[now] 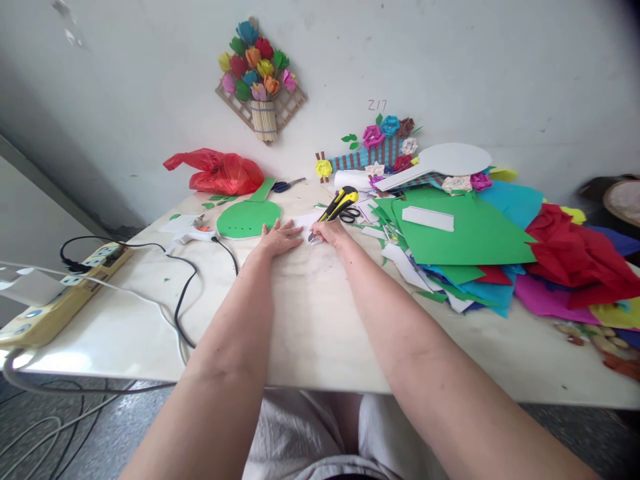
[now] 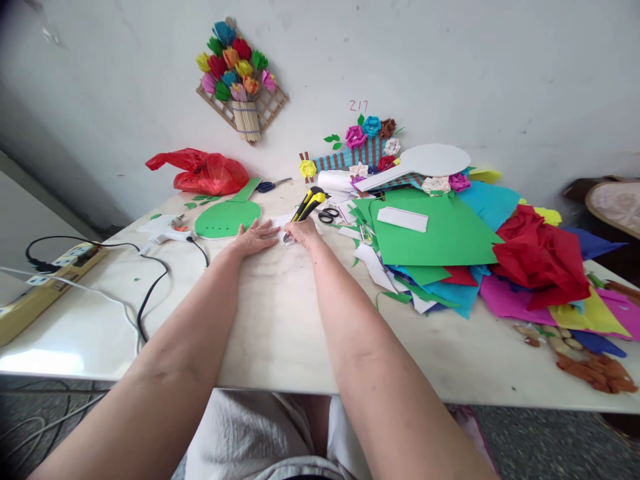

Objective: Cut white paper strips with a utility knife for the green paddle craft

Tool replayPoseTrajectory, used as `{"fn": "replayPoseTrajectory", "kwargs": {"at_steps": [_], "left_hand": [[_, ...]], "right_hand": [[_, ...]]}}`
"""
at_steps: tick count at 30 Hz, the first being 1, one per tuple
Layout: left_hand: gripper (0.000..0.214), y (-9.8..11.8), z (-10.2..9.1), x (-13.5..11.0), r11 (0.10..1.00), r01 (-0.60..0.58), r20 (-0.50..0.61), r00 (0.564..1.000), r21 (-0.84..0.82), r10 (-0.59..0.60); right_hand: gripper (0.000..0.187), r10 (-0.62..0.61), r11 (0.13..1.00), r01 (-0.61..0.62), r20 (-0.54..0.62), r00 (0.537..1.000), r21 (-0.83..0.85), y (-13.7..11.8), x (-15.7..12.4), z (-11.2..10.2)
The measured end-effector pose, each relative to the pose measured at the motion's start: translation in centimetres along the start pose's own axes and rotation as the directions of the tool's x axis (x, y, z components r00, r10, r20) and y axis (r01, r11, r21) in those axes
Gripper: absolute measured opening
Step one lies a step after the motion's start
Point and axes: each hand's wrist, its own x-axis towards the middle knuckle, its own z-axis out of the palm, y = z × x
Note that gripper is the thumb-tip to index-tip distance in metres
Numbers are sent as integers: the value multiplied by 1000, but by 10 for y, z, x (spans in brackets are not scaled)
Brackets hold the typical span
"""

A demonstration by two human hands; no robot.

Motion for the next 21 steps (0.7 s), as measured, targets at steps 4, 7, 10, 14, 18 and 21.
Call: {"fn": "replayPoseTrajectory", "kwargs": {"at_steps": [4, 7, 10, 14, 18, 21], "left_hand": [[60, 1, 0, -2, 1000, -1, -10, 1000, 8, 1], [58, 2, -1, -4, 1000, -3, -19, 1000, 16, 3], [57, 2, 0, -5, 1000, -13, -54, 998, 18, 14], [53, 3, 1, -9, 999, 41, -208, 977, -3, -41], [47, 9, 1, -13, 992, 120, -369, 922, -24, -120], [47, 13, 0, -15, 988, 148, -363, 919, -42, -153]], "right_hand": [[9, 36, 997, -34, 21, 999, -71, -2, -4, -2], [6, 43, 999, -43, 1, 999, 5, -4, -5, -4], [4, 59, 991, -53, -41, 997, 120, -6, -4, -4], [7, 71, 973, -50, -88, 994, 225, -8, -2, -3], [7, 78, 965, -48, -106, 991, 257, -8, -1, -1], [6, 81, 969, -52, -109, 991, 243, -5, 0, 0]]}}
